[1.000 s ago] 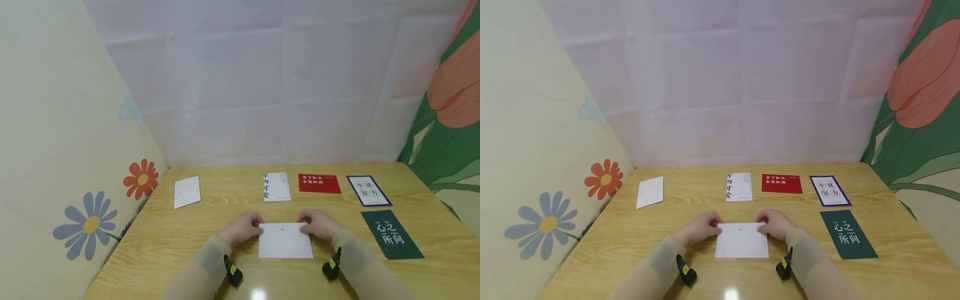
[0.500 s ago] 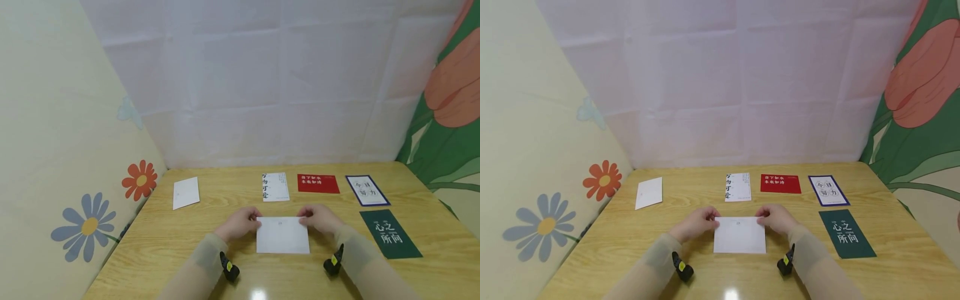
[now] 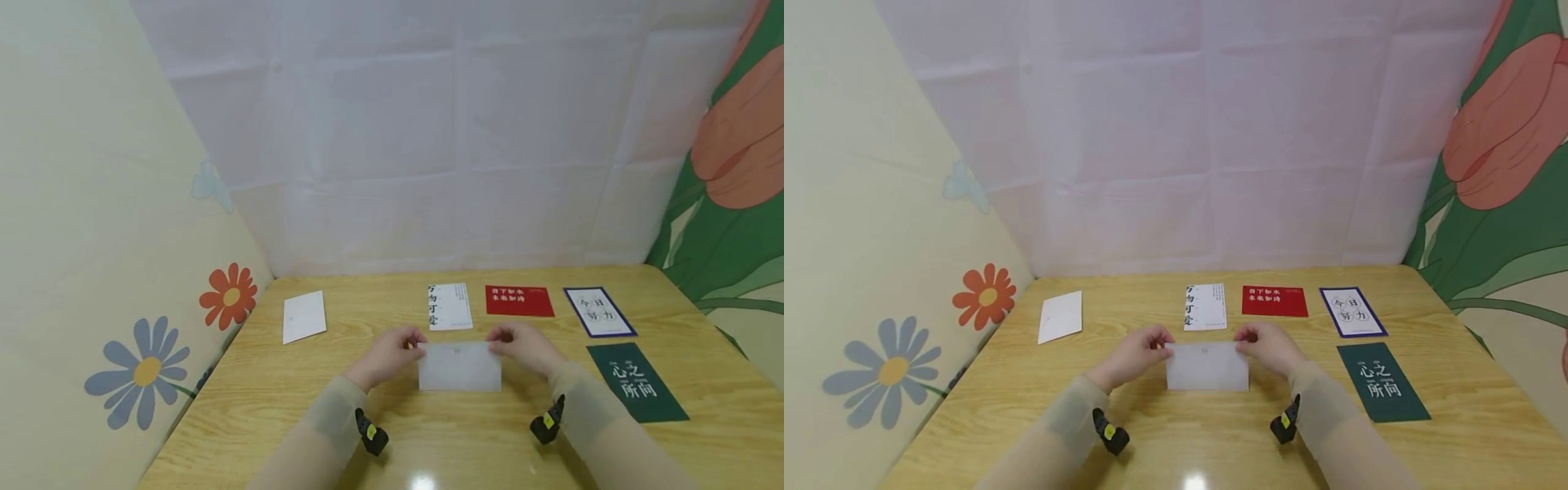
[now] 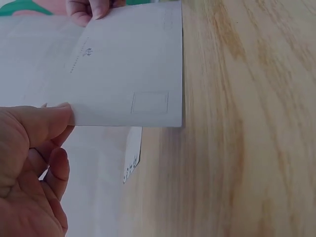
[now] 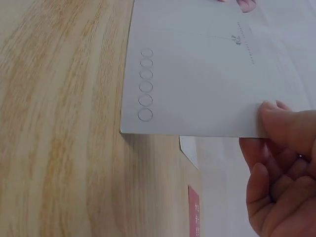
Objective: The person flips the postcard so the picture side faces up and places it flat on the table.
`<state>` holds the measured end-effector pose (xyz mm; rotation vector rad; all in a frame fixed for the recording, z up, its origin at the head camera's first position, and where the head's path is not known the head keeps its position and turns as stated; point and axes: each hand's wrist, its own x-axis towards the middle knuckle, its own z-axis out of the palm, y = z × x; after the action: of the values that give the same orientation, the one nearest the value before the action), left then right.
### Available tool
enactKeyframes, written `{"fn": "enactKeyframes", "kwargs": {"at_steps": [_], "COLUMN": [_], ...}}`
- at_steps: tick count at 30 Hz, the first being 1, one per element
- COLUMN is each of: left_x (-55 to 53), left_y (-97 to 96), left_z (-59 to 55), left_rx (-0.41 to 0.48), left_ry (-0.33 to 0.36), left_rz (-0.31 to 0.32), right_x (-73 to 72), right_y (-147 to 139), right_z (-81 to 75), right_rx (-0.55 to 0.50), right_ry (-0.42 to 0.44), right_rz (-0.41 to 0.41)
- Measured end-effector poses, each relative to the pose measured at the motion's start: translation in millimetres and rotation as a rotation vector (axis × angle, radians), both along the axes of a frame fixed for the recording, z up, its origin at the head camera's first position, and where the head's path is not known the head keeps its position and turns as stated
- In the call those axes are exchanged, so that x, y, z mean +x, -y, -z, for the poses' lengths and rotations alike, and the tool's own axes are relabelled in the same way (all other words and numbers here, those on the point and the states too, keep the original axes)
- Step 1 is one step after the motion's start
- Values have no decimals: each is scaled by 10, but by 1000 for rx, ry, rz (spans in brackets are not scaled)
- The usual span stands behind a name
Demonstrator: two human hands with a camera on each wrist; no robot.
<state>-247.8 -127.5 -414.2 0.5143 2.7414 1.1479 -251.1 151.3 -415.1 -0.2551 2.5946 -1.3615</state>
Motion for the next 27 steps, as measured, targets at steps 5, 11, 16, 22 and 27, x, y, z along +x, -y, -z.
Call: {"fn": "enactKeyframes", "kwargs": {"at_steps": [5, 11, 16, 22, 27], "left_x": [17, 32, 36, 37, 58], "left_y": [2, 25, 54, 111, 154], "left_z": [-58, -91, -100, -91, -83], "left_rx": [-9, -33, -65, -126, -134], "left_ry": [-40, -86, -130, -194, -133], "left_rz": [-9, -3, 17, 108, 189], "right_x": [15, 28, 50, 78, 115], "right_y": [4, 15, 6, -33, -54], "right_z": [-42, -65, -56, -38, -28], "right_rx": [-3, 10, 25, 26, 87], "right_ry": [-42, -113, -191, -172, -116], "right_rz": [-3, -8, -60, -164, -278]}}
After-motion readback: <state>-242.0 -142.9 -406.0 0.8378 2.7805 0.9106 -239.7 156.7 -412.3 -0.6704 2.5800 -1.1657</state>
